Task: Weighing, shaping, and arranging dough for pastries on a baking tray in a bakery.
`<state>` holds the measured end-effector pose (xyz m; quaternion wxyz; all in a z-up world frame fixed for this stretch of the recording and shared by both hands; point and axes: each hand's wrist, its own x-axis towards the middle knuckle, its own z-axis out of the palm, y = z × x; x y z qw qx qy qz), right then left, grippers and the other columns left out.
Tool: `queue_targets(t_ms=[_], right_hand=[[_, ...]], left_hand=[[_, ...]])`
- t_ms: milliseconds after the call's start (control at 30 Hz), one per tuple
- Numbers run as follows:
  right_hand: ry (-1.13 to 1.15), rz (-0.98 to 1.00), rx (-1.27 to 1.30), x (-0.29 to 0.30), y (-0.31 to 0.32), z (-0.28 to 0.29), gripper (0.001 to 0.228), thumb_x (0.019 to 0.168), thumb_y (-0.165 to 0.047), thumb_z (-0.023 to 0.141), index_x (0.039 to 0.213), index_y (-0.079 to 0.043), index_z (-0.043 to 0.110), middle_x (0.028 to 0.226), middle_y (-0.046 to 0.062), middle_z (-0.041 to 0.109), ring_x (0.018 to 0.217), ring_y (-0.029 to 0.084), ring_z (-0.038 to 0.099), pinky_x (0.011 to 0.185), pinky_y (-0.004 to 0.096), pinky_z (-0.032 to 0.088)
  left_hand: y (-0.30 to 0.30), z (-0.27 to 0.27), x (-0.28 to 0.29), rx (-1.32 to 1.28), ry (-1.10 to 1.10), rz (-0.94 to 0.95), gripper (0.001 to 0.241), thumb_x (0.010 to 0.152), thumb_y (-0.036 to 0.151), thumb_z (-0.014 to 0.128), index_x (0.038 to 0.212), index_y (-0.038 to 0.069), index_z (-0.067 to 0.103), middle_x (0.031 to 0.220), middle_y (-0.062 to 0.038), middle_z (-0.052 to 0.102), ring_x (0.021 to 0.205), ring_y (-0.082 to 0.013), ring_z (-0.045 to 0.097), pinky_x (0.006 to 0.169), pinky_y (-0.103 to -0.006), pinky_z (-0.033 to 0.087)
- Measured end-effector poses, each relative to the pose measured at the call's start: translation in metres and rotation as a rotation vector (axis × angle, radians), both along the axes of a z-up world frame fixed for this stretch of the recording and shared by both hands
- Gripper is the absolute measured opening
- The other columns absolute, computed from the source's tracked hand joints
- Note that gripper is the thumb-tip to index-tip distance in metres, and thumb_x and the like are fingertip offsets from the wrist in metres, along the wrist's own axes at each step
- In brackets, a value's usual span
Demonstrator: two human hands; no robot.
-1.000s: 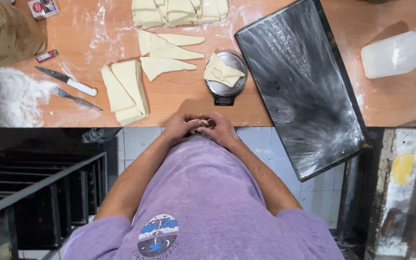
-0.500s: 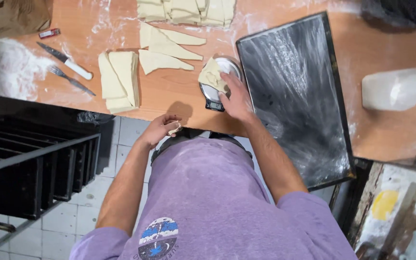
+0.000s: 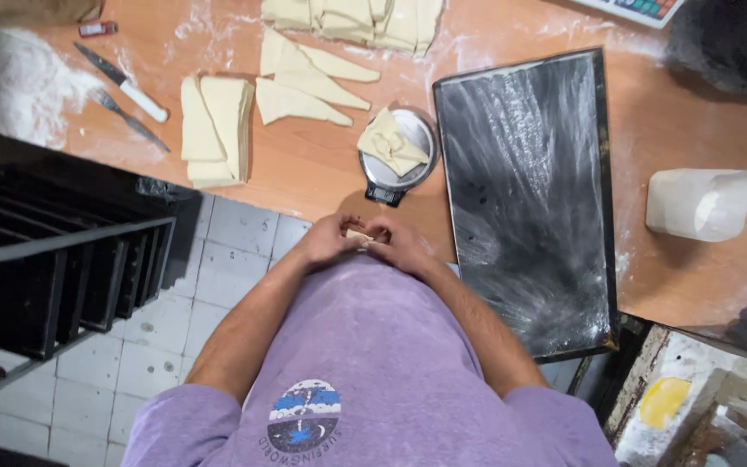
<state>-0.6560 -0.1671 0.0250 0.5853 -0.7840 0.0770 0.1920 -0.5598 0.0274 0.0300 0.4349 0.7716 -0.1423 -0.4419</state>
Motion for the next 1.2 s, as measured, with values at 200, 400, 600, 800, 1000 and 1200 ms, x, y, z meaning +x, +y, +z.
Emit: queue_targets(t_ms=[200,400,600,800,1000,1200], right_hand=[[0.169,-0.098,-0.101,-0.008,-0.013,-0.003,0.033,0.085,-0.024,0.077,0.116,-0.012,0.075,0.102,0.005,0.079,0.093,0.016,0.075,0.084,0.032,0.058],[-0.019,-0.466,-0.361,0.015,-0.06,0.001,0.031,0.092,-0.022,0.071,0.12,-0.011,0.072,0.113,0.008,0.076,0.097,0.021,0.074,0.089,0.033,0.057],[-0.198,-0.366,-0.671,0.07,-0.07,0.002,0.039,0.087,-0.017,0.073,0.125,-0.01,0.066,0.123,0.014,0.067,0.104,0.034,0.068,0.09,0.042,0.054],[0.047,-0.164,-0.917,0.076,-0.06,0.026,0.026,0.092,-0.022,0.074,0.117,-0.015,0.069,0.118,0.013,0.067,0.108,0.035,0.066,0.094,0.046,0.052],[0.123,-0.138,-0.949,0.07,-0.053,0.053,0.029,0.081,-0.018,0.077,0.109,-0.015,0.072,0.121,0.01,0.065,0.116,0.032,0.062,0.095,0.046,0.051],[-0.288,-0.059,-0.992,0.099,-0.008,0.033,0.047,0.087,-0.016,0.069,0.133,-0.005,0.066,0.143,0.012,0.06,0.134,0.038,0.054,0.113,0.052,0.04]], left_hand=[[0.009,-0.055,0.012,-0.131,0.229,0.086,0.035,0.082,0.019,0.076,0.113,0.004,0.07,0.099,-0.008,0.076,0.088,-0.016,0.072,0.08,-0.0312,0.058],[0.031,-0.056,0.075,0.091,-0.766,-0.039,0.023,0.085,0.011,0.069,0.107,0.008,0.075,0.109,-0.016,0.07,0.103,-0.0393,0.065,0.091,-0.048,0.053],[0.005,-0.032,0.099,0.041,-0.851,-0.201,0.022,0.084,0.009,0.066,0.105,0.009,0.074,0.113,-0.014,0.068,0.108,-0.0384,0.063,0.092,-0.0486,0.052],[-0.052,-0.038,0.115,-0.174,-0.933,-0.388,0.02,0.089,0.006,0.059,0.107,0.008,0.068,0.108,-0.014,0.065,0.101,-0.0373,0.065,0.085,-0.0475,0.055],[-0.072,-0.076,0.125,-0.296,-1.0,-0.396,0.01,0.089,0.009,0.06,0.096,0.008,0.067,0.101,-0.012,0.063,0.092,-0.0343,0.066,0.076,-0.0465,0.056],[-0.074,-0.037,0.134,-0.318,-1.108,-0.384,0.01,0.088,0.011,0.061,0.094,0.009,0.068,0.099,-0.008,0.065,0.099,-0.0303,0.068,0.081,-0.0427,0.056]])
